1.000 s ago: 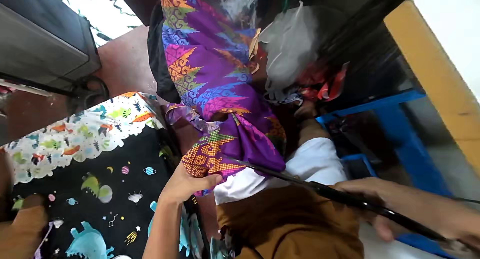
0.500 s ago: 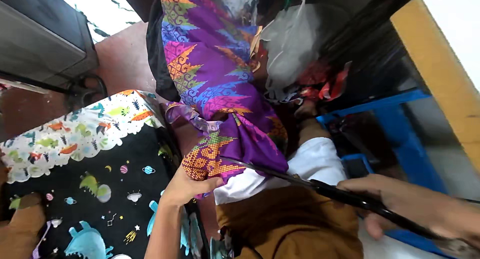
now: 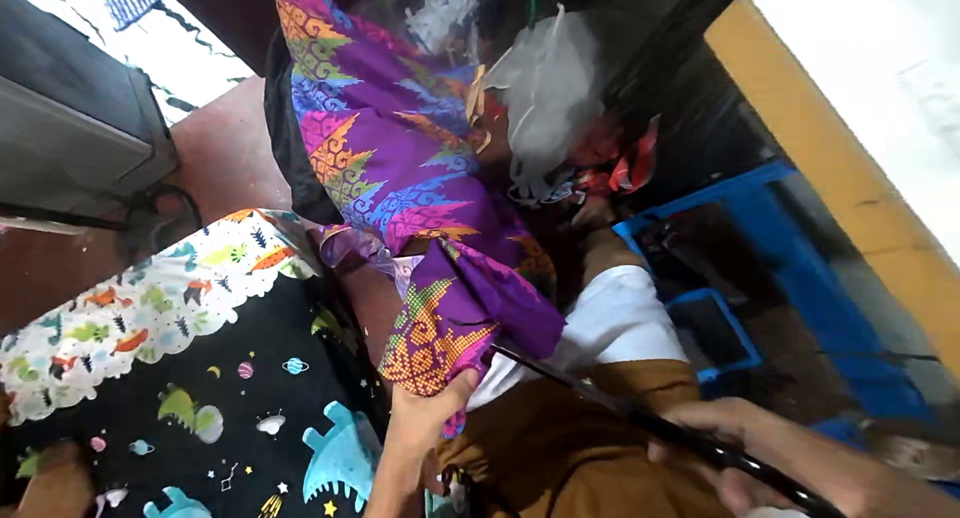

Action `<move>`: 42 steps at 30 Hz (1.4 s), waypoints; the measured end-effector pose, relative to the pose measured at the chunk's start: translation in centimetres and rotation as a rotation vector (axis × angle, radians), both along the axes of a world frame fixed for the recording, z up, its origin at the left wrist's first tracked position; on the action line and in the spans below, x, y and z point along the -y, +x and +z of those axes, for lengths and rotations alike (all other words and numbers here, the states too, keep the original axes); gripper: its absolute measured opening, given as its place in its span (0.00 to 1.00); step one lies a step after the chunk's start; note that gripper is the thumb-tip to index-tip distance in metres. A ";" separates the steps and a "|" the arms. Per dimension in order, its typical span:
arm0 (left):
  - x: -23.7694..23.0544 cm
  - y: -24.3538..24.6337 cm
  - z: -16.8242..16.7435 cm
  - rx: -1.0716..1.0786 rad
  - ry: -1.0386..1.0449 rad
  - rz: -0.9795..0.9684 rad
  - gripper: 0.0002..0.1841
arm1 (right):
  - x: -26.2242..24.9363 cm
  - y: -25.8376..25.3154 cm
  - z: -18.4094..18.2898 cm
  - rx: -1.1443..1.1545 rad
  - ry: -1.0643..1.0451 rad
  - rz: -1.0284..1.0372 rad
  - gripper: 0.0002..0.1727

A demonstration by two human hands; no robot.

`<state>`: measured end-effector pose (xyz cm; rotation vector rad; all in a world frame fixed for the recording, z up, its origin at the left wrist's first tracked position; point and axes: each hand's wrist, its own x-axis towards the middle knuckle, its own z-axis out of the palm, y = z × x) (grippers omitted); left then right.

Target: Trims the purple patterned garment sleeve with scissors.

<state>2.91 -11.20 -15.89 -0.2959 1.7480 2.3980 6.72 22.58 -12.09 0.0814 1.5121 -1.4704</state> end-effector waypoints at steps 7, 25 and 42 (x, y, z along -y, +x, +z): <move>-0.7 0.1 -0.2 -0.038 -0.008 -0.015 0.19 | 1.1 0.4 -0.1 -0.017 -0.013 -0.040 0.36; -3.7 -9.9 5.2 0.077 0.259 0.067 0.09 | 3.2 -1.0 -0.4 -0.365 -0.158 -0.386 0.30; -2.6 -3.0 4.7 0.221 0.647 0.241 0.07 | 3.4 3.6 -0.1 -0.237 0.036 -0.229 0.36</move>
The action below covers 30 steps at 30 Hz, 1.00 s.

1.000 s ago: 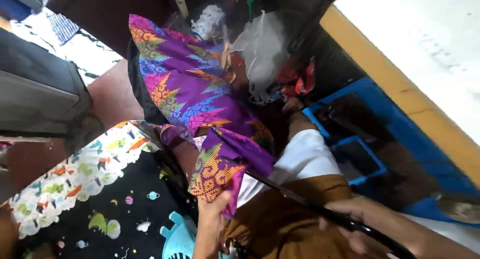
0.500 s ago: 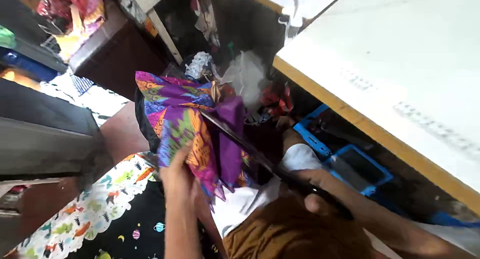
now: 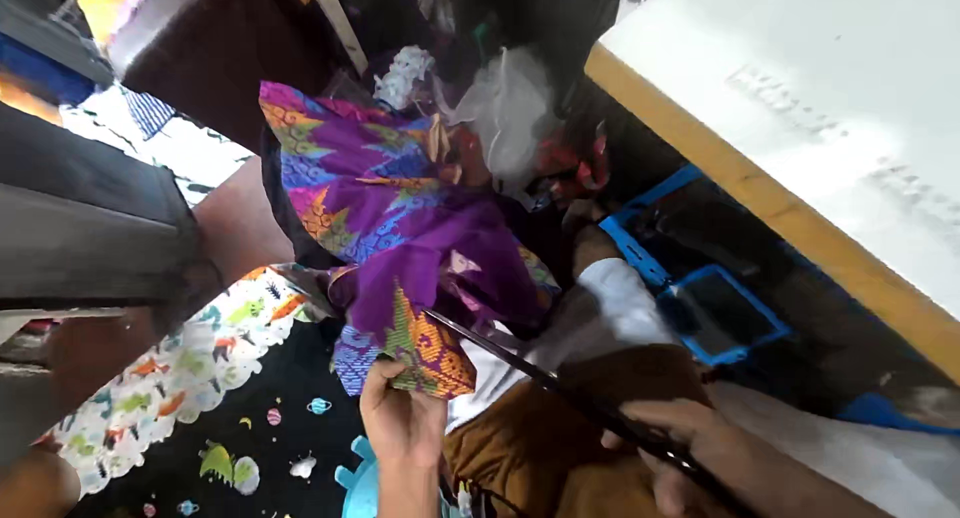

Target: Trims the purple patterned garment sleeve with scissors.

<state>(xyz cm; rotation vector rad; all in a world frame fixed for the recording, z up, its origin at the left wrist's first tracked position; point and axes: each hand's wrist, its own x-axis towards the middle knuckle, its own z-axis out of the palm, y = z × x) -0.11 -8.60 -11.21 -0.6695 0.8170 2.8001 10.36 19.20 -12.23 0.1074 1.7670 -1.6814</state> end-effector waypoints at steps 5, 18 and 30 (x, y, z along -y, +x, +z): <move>-1.2 1.0 -2.0 0.043 -0.035 -0.138 0.27 | -0.7 2.7 0.5 0.155 0.016 -0.012 0.35; -4.0 -0.7 -1.6 -0.168 -0.321 -0.153 0.17 | -0.4 5.0 0.3 0.031 -0.146 -0.127 0.38; -4.5 -1.0 -1.5 -0.207 -0.221 -0.203 0.12 | 2.4 2.3 -0.5 -0.028 -0.146 -0.145 0.45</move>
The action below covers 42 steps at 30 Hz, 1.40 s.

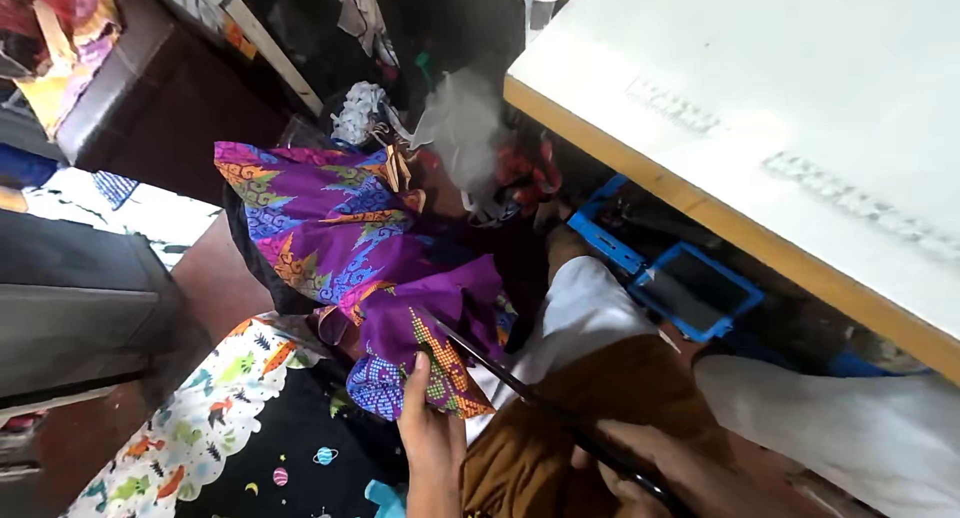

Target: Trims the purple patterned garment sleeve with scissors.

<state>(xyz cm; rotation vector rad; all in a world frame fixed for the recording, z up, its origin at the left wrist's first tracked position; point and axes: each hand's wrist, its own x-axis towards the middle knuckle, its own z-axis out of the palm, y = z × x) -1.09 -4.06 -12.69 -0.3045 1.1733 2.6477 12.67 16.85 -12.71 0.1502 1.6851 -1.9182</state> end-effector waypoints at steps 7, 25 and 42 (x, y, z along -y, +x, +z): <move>0.0 -0.1 0.0 -0.035 -0.024 0.022 0.17 | 1.2 -0.6 1.0 -0.050 0.318 -0.002 0.43; 0.5 -0.1 -0.3 -0.056 0.070 -0.035 0.17 | 1.8 -1.3 1.1 -0.091 0.326 -0.070 0.42; 9.0 1.9 1.6 0.027 -0.306 0.073 0.13 | -2.2 -2.5 -0.9 0.084 -0.163 0.223 0.35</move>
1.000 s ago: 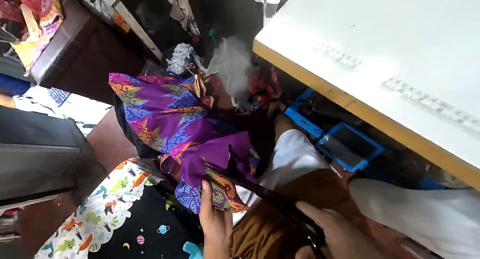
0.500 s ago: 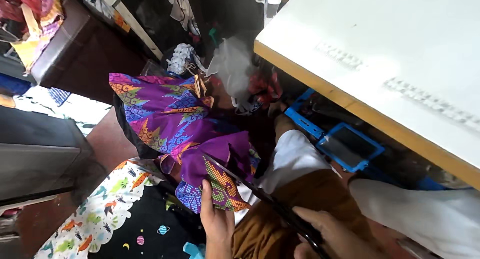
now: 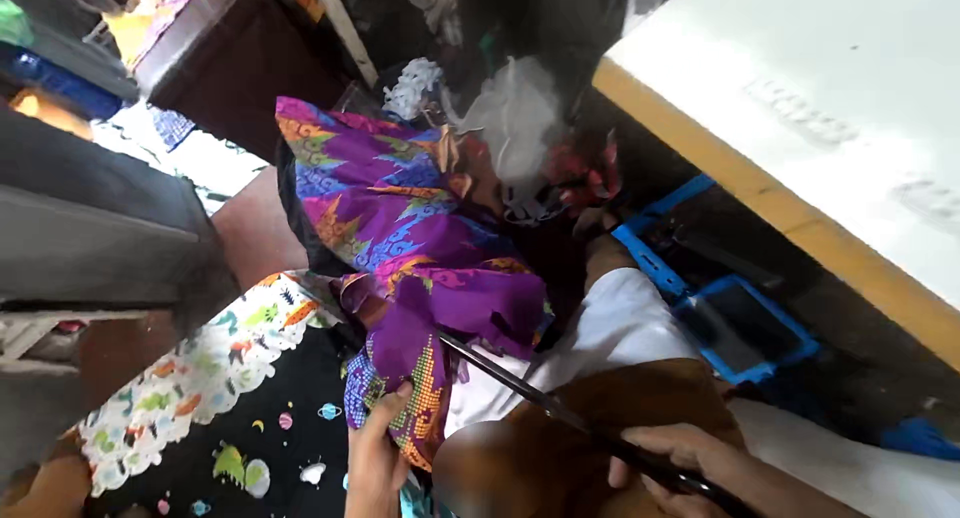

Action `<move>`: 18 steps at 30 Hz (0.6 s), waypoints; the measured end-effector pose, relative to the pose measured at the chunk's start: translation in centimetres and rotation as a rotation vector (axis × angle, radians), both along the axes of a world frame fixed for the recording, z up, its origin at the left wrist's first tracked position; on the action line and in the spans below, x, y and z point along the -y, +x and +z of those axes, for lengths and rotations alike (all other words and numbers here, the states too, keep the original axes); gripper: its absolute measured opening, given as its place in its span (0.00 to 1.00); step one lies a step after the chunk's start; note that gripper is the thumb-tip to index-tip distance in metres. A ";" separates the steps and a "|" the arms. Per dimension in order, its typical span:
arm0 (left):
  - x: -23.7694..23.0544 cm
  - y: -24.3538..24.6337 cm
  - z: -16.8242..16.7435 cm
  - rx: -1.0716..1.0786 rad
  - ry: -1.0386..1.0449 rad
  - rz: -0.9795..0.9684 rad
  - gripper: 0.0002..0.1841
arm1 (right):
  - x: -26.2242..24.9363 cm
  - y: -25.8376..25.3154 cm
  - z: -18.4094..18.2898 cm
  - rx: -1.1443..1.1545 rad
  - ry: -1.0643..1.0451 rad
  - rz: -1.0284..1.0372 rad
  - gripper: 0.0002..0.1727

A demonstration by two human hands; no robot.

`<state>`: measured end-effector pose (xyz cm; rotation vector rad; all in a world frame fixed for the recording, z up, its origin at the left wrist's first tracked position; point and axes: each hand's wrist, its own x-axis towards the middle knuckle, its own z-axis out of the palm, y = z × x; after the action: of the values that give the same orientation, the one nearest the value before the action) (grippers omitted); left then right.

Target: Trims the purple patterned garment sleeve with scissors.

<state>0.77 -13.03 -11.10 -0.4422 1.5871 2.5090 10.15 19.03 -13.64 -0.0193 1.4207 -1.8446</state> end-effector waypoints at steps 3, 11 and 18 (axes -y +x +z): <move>1.5 0.4 -0.1 -0.014 -0.095 -0.074 0.14 | 0.0 -1.9 0.9 0.017 0.069 0.095 0.37; 3.1 0.7 -0.4 -0.046 -0.116 -0.120 0.14 | 0.0 -3.5 1.3 -0.048 0.173 0.135 0.39; 4.8 0.1 -1.0 -0.178 -0.196 -0.290 0.21 | -2.3 -5.2 1.6 -0.016 0.177 0.236 0.40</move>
<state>0.84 -17.87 -12.07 -0.0041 1.8210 2.2382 4.92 21.33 -12.00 -0.1083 1.5193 -1.5264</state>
